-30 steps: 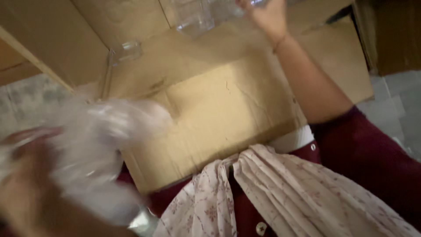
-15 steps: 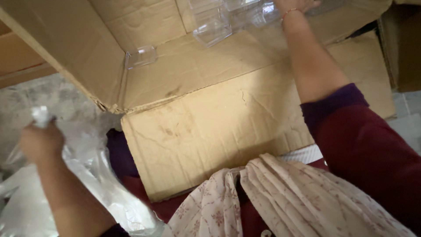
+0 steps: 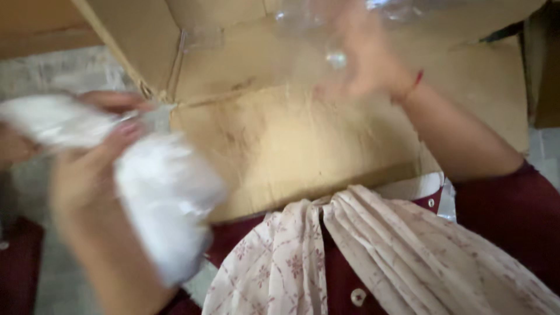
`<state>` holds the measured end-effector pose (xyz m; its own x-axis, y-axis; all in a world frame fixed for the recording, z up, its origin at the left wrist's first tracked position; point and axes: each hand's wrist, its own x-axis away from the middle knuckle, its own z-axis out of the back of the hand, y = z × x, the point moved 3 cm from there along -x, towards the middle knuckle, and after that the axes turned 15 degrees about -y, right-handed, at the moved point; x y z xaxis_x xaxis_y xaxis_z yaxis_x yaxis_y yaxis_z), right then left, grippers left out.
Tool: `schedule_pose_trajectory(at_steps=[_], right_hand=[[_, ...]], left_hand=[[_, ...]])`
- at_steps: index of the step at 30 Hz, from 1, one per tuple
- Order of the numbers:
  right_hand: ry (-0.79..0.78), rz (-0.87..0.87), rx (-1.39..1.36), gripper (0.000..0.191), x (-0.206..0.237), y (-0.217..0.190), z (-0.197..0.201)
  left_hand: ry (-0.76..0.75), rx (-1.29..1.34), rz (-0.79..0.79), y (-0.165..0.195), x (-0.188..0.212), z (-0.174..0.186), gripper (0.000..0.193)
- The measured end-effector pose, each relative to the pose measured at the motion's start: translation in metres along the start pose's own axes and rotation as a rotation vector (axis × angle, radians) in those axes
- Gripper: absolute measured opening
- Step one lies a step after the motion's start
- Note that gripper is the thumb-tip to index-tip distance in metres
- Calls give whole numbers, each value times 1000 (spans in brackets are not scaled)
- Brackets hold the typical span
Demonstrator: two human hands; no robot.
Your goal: The person sits on the floor and wraps clear plastic boxes in white plastic bags, twisting the bag closed around each box, and places the wrapped boxes into a large cardboard carton, repeating the cycle for successive boxes.
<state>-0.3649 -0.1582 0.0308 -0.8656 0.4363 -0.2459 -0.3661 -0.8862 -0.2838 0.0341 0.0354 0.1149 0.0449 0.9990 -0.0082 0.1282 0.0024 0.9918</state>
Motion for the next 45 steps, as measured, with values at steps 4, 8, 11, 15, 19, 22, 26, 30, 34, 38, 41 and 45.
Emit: schedule_pose_trajectory(at_steps=[4,8,11,15,19,22,26,30,34,38,41,45], right_hand=[[-456,-63,294,116,-12,-104,-12],[-111,52,-393,84,-2,-135,19],[98,-49,-1103,83,12,-139,4],[471,-161,-1329,4,24,-137,-29],[655,-249,-1573,13,31,-132,-42],[662,-210,-1544,6,27,-132,-38],[600,-258,-1563,7,17,-139,-41],[532,-171,-1560,13,9,-149,-39],[403,-59,-1901,22,9,-160,-34],[243,231,-2286,32,29,-167,-23],[344,205,-2476,24,58,-151,-22],[496,-408,-1675,17,64,-106,-48]], left_hand=[[-202,116,88,-60,-21,-55,26],[-221,-16,-87,-76,-18,-100,27],[-294,-66,-161,-68,-12,-129,29],[-214,38,-135,-62,-11,-143,41],[-133,395,-32,-74,-15,-145,56],[47,399,-52,-85,-17,-144,55],[104,352,-24,-105,-22,-147,33],[-14,490,30,-130,-27,-139,28],[-361,801,89,-139,-14,-123,28],[-678,827,44,-128,13,-101,24],[-469,608,174,-137,21,-85,21],[-2,-281,196,-165,-18,-94,24]])
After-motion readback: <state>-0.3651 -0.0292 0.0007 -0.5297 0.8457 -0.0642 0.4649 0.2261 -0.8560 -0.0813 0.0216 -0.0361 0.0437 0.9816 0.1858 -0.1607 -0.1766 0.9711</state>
